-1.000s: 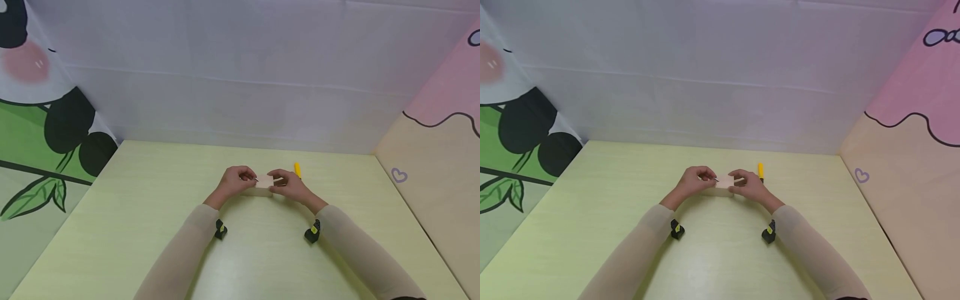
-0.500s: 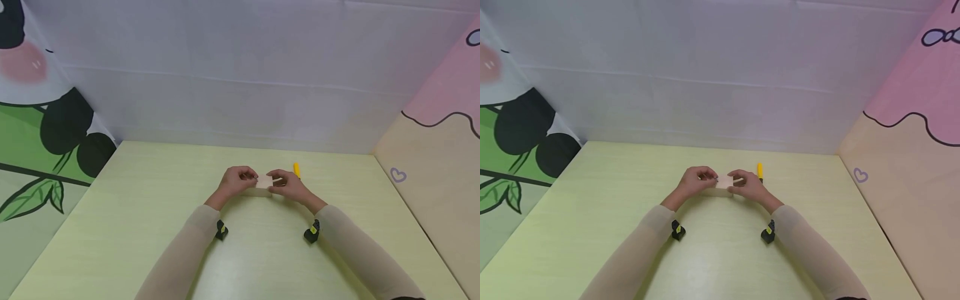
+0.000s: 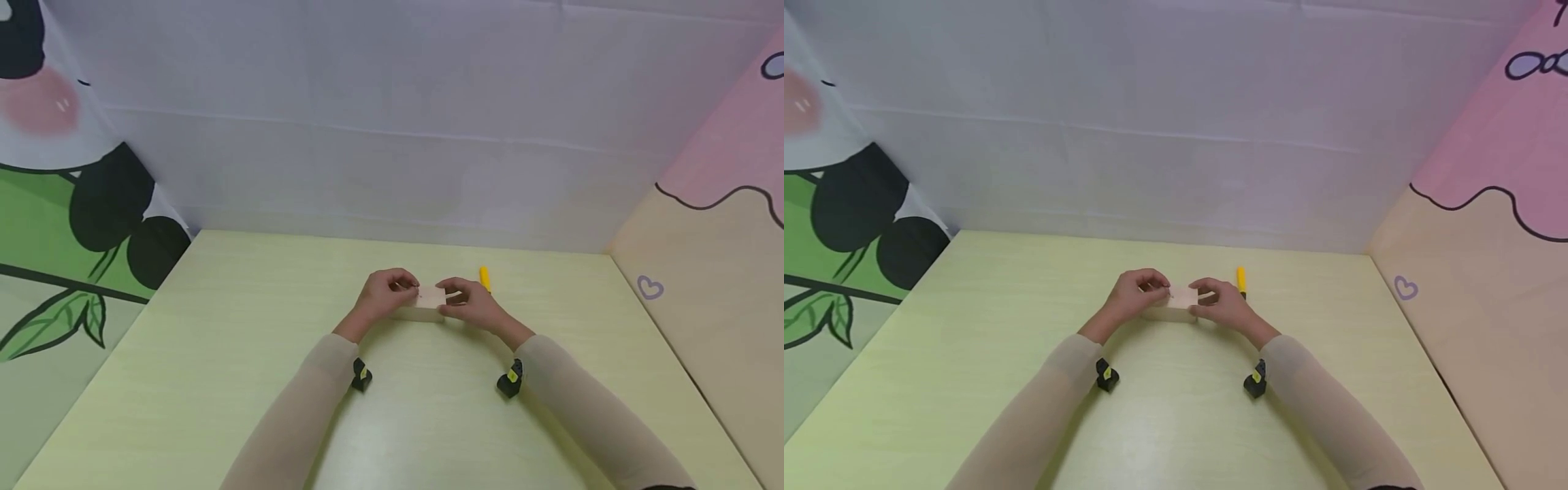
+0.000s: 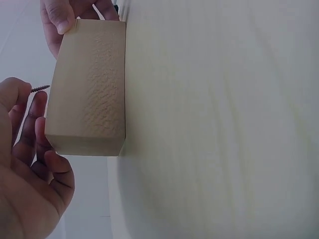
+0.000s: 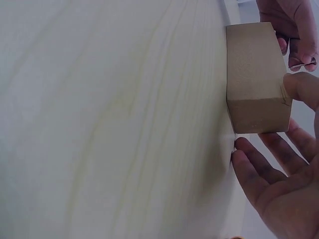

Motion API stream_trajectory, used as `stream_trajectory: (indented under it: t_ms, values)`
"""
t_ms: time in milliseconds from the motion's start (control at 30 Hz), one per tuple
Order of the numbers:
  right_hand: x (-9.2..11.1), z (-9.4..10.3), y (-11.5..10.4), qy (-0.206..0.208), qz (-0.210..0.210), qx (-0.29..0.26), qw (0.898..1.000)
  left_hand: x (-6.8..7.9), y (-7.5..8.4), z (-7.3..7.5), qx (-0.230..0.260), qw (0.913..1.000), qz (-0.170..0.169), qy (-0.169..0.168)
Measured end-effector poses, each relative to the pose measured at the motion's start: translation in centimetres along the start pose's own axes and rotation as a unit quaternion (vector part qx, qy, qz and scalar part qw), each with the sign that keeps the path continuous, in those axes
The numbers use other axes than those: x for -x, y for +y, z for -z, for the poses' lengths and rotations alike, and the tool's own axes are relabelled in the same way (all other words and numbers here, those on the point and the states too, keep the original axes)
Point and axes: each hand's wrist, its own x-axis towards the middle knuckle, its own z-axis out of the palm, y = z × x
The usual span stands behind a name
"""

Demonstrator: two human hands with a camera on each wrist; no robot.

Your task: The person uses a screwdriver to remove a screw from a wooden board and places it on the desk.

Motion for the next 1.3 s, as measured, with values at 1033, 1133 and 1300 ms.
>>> stream_trajectory:
  t_ms: [1033, 1133, 1300]
  values:
    - [0.1, -0.1, 0.0, -0.002, -0.005, 0.010, 1.000, 1.6, -0.2, 5.2, -0.092, 0.9952, -0.002, 0.035]
    - [0.1, -0.1, 0.0, -0.003, -0.003, 0.009, 1.000, 1.7, -0.5, 5.8, -0.107, 0.9938, 0.007, 0.030]
    - [0.2, -0.1, -0.1, -0.005, -0.004, 0.005, 1.000, 1.9, -1.2, 6.7, -0.130, 0.9910, 0.026, 0.017]
